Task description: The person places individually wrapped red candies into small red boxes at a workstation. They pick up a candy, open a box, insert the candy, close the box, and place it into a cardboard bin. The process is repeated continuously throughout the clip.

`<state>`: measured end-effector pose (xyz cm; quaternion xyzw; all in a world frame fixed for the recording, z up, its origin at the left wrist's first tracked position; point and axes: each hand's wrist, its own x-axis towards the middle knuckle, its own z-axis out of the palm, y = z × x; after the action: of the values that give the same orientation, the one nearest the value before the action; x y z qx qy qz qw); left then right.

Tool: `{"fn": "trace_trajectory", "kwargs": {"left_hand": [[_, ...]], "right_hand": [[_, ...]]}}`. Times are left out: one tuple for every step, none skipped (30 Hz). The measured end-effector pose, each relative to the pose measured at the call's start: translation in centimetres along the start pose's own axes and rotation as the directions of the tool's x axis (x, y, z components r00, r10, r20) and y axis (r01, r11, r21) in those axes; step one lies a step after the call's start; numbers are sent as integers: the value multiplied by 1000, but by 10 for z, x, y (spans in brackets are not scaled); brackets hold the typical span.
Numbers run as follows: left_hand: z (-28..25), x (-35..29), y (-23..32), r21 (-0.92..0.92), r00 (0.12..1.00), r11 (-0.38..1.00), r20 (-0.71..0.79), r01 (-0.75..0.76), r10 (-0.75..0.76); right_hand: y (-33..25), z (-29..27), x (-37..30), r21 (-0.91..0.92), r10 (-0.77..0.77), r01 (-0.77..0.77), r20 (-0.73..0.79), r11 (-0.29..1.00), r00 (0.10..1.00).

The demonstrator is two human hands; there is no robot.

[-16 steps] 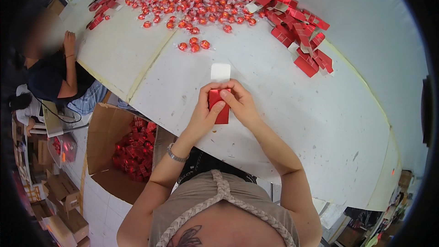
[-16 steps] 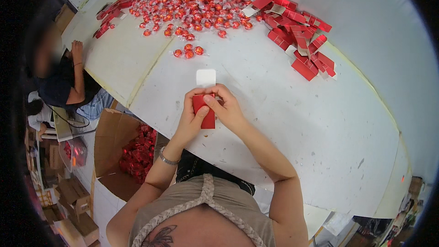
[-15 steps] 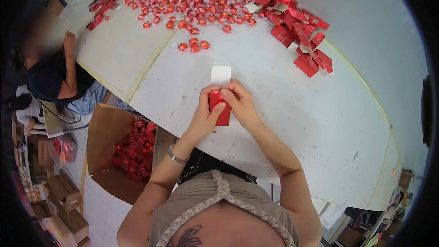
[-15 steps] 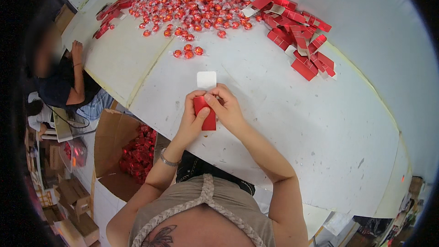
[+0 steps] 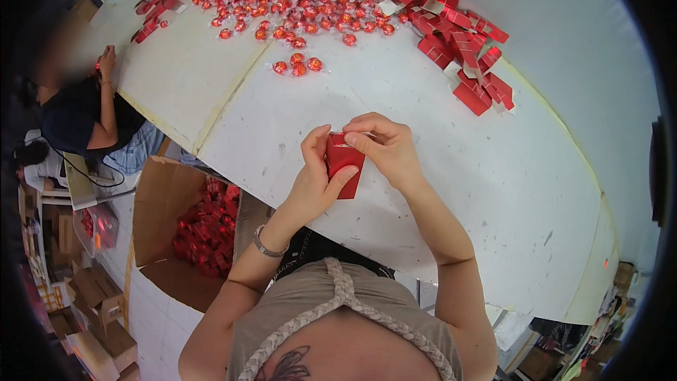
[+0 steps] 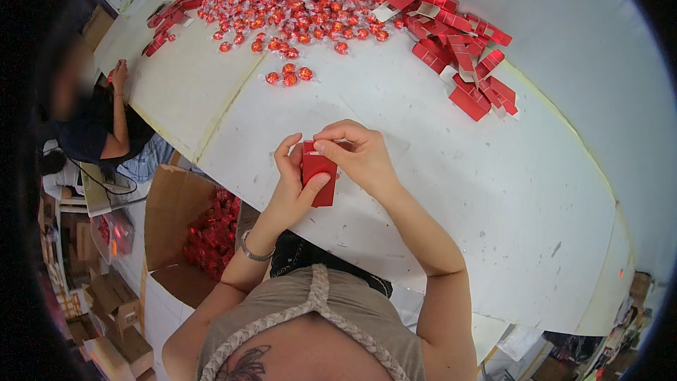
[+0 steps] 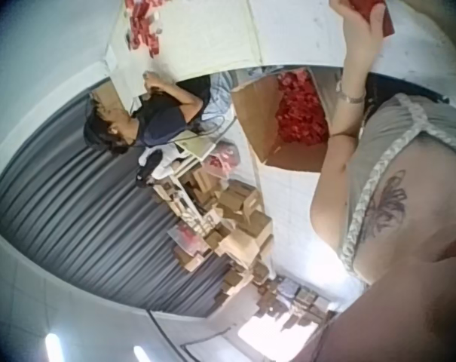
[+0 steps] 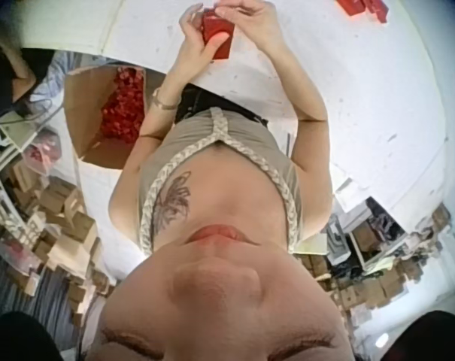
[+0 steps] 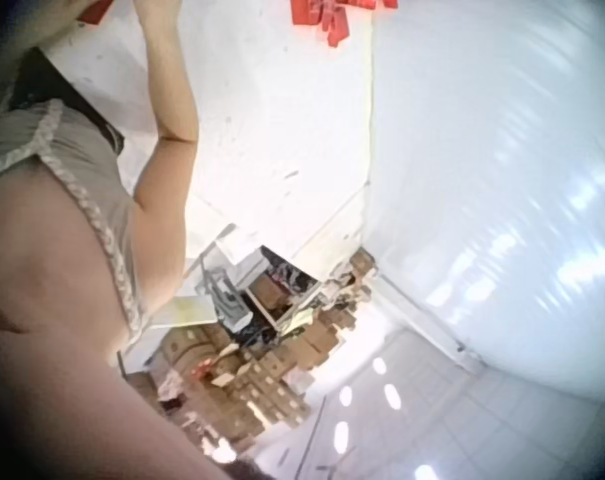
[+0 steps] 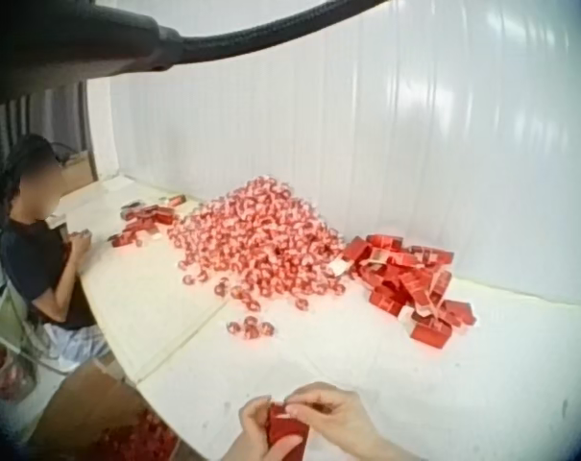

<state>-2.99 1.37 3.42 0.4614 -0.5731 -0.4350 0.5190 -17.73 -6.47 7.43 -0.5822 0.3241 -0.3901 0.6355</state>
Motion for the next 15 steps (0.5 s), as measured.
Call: {"fn": "trace_trajectory", "kwargs": {"left_hand": [[-1, 0, 0, 10, 1000, 1000, 3, 3, -3], [-3, 0, 0, 22, 1000, 1000, 8, 7, -7], [-5, 1, 2, 33, 1000, 999, 13, 10, -10], [-7, 2, 4, 44, 1000, 999, 19, 13, -13], [-8, 2, 6, 80, 1000, 997, 28, 3, -5], [-9, 2, 7, 117, 999, 993, 38, -7, 3], [-9, 2, 9, 152, 999, 988, 51, -19, 11], [-9, 2, 11, 144, 999, 990, 37, -3, -3], [-8, 2, 14, 136, 1000, 991, 22, 14, -17], [-7, 3, 15, 123, 1000, 992, 11, 25, -27], [-9, 2, 11, 166, 999, 986, 18, -33, 31], [-13, -2, 5, 208, 996, 974, 26, -91, 88], [-18, -6, 1, 249, 989, 957, 37, -151, 146], [-23, -13, 1, 286, 994, 954, -34, -90, 104], [-31, -21, 3, 321, 992, 947, -110, -25, 63]], "right_hand": [[-1, -1, -1, -24, -42, 42, 12, 999, 999], [-2, -3, -2, -32, -22, 23, 23, 999, 999], [-4, -7, -1, -40, -3, 4, 35, 999, 999], [-5, -9, -1, -50, 17, -14, 45, 999, 999], [-5, -9, -2, -59, 0, 2, 43, 998, 999], [-5, -7, -4, -68, -16, 19, 41, 997, 999], [-5, -7, -5, -78, -33, 36, 37, 996, 999], [-5, -7, -6, -132, -77, 84, 55, 988, 995], [-6, -6, -7, -184, -120, 132, 76, 974, 990], [-7, -7, -8, -241, -163, 182, 96, 953, 982], [-6, -6, -10, -185, -134, 154, 117, 971, 984], [-3, -4, -13, -128, -106, 124, 141, 984, 984], [0, -5, -15, -73, -81, 94, 166, 993, 983], [3, -15, -12, -164, -38, 64, 153, 984, 987], [6, -32, -5, -253, 5, 31, 140, 967, 990]]}}
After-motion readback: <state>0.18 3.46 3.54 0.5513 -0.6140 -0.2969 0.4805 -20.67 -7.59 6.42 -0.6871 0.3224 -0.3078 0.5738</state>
